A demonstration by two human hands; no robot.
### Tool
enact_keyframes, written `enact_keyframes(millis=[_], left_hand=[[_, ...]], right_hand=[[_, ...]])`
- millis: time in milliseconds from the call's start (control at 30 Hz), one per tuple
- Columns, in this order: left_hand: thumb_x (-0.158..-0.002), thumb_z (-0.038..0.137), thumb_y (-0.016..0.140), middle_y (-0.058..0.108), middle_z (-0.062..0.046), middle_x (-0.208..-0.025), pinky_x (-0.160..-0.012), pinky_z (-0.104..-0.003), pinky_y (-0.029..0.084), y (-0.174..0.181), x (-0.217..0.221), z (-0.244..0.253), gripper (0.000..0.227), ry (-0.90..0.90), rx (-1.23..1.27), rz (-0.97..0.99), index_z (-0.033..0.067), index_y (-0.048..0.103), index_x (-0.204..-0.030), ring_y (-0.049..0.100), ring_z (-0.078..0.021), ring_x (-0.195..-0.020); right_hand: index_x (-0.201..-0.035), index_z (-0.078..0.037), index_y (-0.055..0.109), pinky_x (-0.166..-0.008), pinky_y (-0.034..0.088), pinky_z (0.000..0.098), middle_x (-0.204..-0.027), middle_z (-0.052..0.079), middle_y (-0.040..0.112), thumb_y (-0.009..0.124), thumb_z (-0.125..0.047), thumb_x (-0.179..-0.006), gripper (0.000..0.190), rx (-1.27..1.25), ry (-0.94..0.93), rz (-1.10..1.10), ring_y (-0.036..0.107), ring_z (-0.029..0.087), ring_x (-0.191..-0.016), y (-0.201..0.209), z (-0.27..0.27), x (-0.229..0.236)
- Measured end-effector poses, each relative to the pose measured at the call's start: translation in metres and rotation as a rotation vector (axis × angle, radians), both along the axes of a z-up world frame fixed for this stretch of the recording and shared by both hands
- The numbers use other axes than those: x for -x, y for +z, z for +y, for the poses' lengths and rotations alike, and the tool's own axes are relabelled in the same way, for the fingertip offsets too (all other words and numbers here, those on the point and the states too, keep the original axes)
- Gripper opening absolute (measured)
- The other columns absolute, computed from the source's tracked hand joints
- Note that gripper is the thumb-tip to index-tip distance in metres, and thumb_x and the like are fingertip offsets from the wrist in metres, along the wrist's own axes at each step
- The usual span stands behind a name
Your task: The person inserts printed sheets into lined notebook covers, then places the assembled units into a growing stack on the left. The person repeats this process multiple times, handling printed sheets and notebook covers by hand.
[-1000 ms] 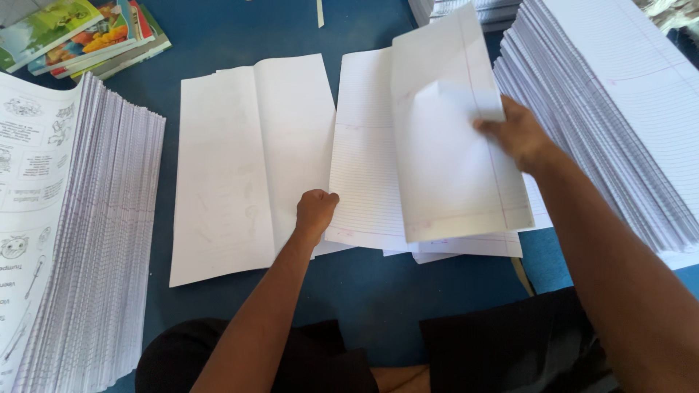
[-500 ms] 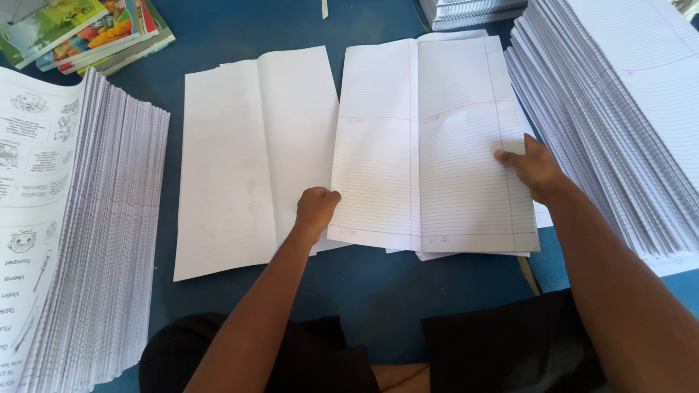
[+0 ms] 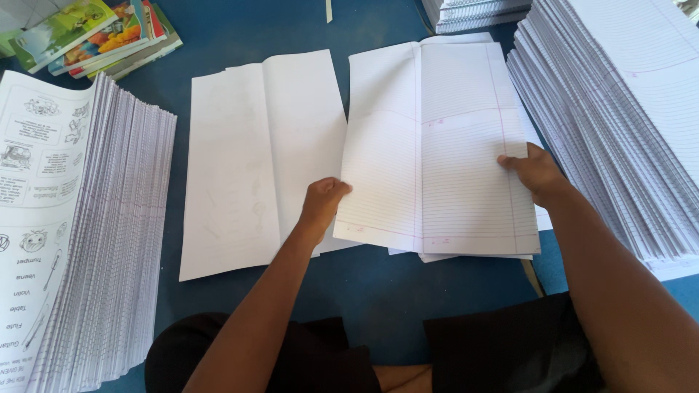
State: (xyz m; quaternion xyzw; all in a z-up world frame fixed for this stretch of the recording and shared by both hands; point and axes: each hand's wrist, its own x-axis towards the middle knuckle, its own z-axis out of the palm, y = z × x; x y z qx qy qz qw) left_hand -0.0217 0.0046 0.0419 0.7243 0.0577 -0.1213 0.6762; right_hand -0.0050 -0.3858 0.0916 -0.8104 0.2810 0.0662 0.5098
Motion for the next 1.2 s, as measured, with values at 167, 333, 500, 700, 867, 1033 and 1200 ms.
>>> enact_keyframes(millis=[167,333,500,700,867,1033,1200], left_hand=[[-0.088,0.023,0.066,0.067,-0.003,-0.080,-0.074,-0.030,0.053,0.032,0.000,-0.031,0.017,-0.108,0.214,-0.046,0.0071,0.068,-0.085,0.064,-0.0127,-0.074],[-0.090,0.025,0.069,0.066,-0.004,-0.083,-0.078,-0.030,0.051,0.047,-0.002,-0.083,0.021,-0.205,0.222,-0.109,0.0040,0.069,-0.091,0.062,-0.0142,-0.079],[-0.092,0.031,0.071,0.060,-0.005,-0.079,-0.071,-0.032,0.046,0.046,0.001,-0.139,0.027,-0.289,0.218,-0.127,0.0040,0.072,-0.094,0.054,-0.0148,-0.074],[-0.089,0.033,0.069,0.063,-0.002,-0.076,-0.067,-0.028,0.047,0.034,0.009,-0.185,0.025,-0.315,0.116,-0.120,0.0099,0.065,-0.081,0.057,-0.0111,-0.070],[-0.093,0.033,0.068,0.059,-0.002,-0.072,-0.063,-0.030,0.043,0.014,0.011,-0.207,0.030,-0.323,0.127,-0.146,0.0083,0.062,-0.077,0.052,-0.0118,-0.067],[-0.092,0.033,0.068,0.061,-0.006,-0.072,-0.064,-0.033,0.047,-0.006,0.014,-0.225,0.030,-0.325,0.033,-0.118,0.0066,0.063,-0.080,0.056,-0.0155,-0.067],[-0.090,0.038,0.068,0.072,-0.012,-0.090,-0.077,-0.035,0.053,-0.015,0.020,-0.233,0.036,-0.388,-0.134,-0.123,0.0024,0.073,-0.092,0.070,-0.0226,-0.086]], right_hand=[[-0.137,0.007,0.054,-0.096,0.057,0.0453,-0.122,0.030,0.067,0.070,-0.016,-0.093,0.052,-0.075,-0.011,0.018,0.070,0.037,-0.109,-0.020,-0.008,-0.005],[-0.135,0.010,0.050,-0.097,0.058,0.0437,-0.122,0.030,0.065,0.069,-0.015,-0.094,0.052,-0.149,-0.073,0.060,0.070,0.036,-0.109,-0.029,-0.007,-0.006],[-0.137,0.009,0.050,-0.102,0.054,0.0434,-0.127,0.029,0.063,0.064,-0.023,-0.096,0.054,-0.199,-0.058,0.069,0.067,0.036,-0.116,-0.029,-0.005,-0.005],[-0.141,0.008,0.048,-0.105,0.051,0.0448,-0.137,0.027,0.059,0.061,-0.038,-0.097,0.065,-0.316,-0.041,0.068,0.062,0.035,-0.125,-0.032,-0.008,-0.007],[-0.149,0.003,0.043,-0.109,0.046,0.0451,-0.147,0.026,0.052,0.054,-0.054,-0.095,0.079,-0.384,0.006,0.039,0.054,0.036,-0.134,-0.028,-0.005,-0.007],[-0.158,-0.005,0.029,-0.111,0.037,0.0572,-0.157,0.027,0.038,0.037,-0.068,-0.091,0.093,-0.464,0.069,0.023,0.040,0.041,-0.143,-0.010,0.006,0.000],[-0.158,-0.006,0.020,-0.115,0.034,0.0620,-0.156,0.031,0.034,0.052,-0.065,-0.084,0.100,-0.388,0.136,0.082,0.035,0.046,-0.145,-0.002,0.009,0.007]])
